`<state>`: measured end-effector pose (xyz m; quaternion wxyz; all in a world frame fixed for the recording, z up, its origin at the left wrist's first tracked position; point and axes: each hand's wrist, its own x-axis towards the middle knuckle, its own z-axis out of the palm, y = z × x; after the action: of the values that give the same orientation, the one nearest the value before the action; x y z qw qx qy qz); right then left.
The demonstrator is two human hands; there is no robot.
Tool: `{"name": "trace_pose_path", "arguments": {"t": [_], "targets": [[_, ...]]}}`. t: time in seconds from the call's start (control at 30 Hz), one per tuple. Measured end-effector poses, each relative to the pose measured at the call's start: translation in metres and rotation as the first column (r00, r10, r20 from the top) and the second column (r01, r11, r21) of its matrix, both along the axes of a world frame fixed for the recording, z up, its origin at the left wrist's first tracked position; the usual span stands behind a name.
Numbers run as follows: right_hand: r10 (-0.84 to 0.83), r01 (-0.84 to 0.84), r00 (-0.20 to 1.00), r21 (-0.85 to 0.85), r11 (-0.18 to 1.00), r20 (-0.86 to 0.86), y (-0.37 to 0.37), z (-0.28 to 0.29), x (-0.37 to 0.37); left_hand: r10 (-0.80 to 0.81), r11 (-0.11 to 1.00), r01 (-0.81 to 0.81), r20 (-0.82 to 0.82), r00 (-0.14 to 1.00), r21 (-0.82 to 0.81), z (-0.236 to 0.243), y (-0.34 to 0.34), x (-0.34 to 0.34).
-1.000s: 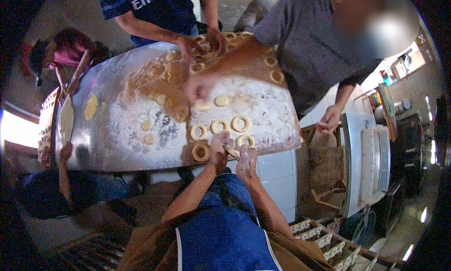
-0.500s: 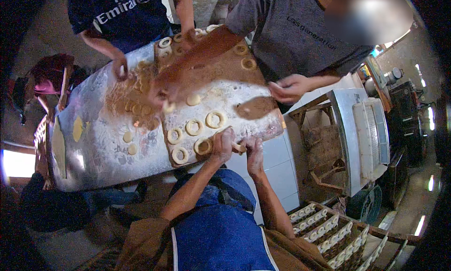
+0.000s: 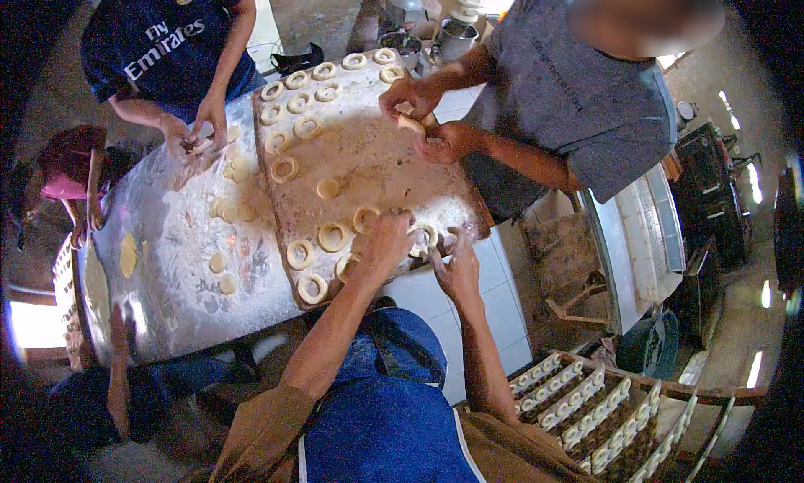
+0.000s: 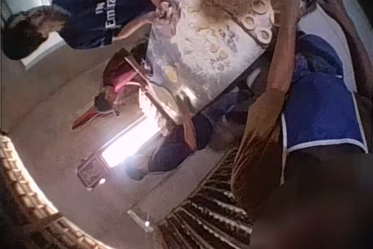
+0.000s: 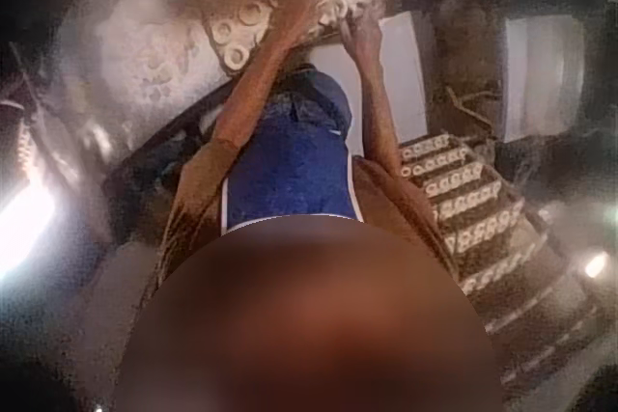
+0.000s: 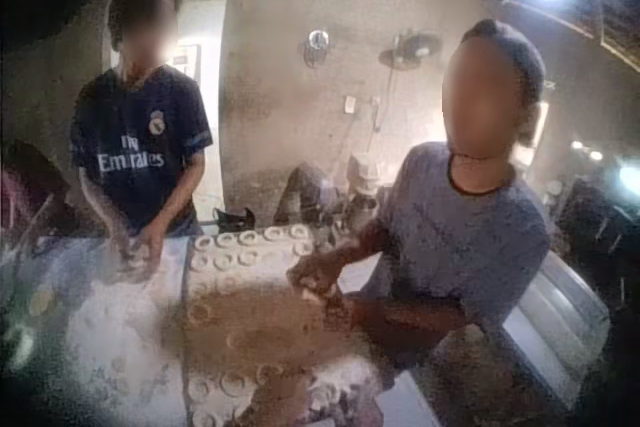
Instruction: The person shapes small dough pieces into ring forms by hand and places them on a wooden board. Other workers assist by rolling and arranging dough nearby. The shaped rings accumulate on the board throughout the clip.
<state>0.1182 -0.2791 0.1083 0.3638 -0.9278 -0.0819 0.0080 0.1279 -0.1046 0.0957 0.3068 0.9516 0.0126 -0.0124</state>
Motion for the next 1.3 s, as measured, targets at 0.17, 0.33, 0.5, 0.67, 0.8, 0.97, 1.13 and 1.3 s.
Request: {"name": "trace_pose_path", "arguments": {"t": [0.17,0.33,0.5,0.67,0.8,0.97,1.13,1.3], "targets": [[-0.027,0.041,0.998,-0.273,0.961,0.055,0.018,-0.013,0.015,0.018,0.997,-0.022,0.046,0.999,0.080,0.013,-0.001,-0.014],[-0.078,0.087,0.982,-0.047,0.995,0.170,0.009,-0.029,0.002,0.283,0.959,-0.281,0.170,0.944,-0.039,0.007,0.063,-0.092],[-0.058,0.054,0.998,0.139,0.989,0.029,0.040,-0.001,-0.035,0.701,0.671,-0.740,0.286,0.653,0.045,-0.014,0.221,-0.210],[0.212,-0.196,0.974,0.166,0.966,-0.083,0.129,0.000,-0.061,0.645,0.748,-0.655,0.113,0.756,0.109,-0.010,0.280,-0.246],[0.534,-0.506,0.842,0.230,0.831,-0.075,0.234,0.024,-0.104,0.659,0.736,-0.640,0.015,0.752,-0.220,0.000,0.268,-0.241],[0.650,-0.506,0.737,0.488,0.711,-0.184,0.310,-0.015,-0.130,0.659,0.463,-0.576,-0.172,0.732,-0.674,0.023,0.260,-0.251],[0.600,-0.405,0.762,0.542,0.736,-0.245,0.323,-0.015,-0.137,0.598,0.197,-0.467,-0.272,0.754,-0.862,0.020,0.263,-0.259],[0.559,-0.344,0.796,0.586,0.734,-0.233,0.335,0.005,-0.152,0.604,0.420,-0.428,-0.105,0.790,-0.800,0.019,0.272,-0.263]]}}
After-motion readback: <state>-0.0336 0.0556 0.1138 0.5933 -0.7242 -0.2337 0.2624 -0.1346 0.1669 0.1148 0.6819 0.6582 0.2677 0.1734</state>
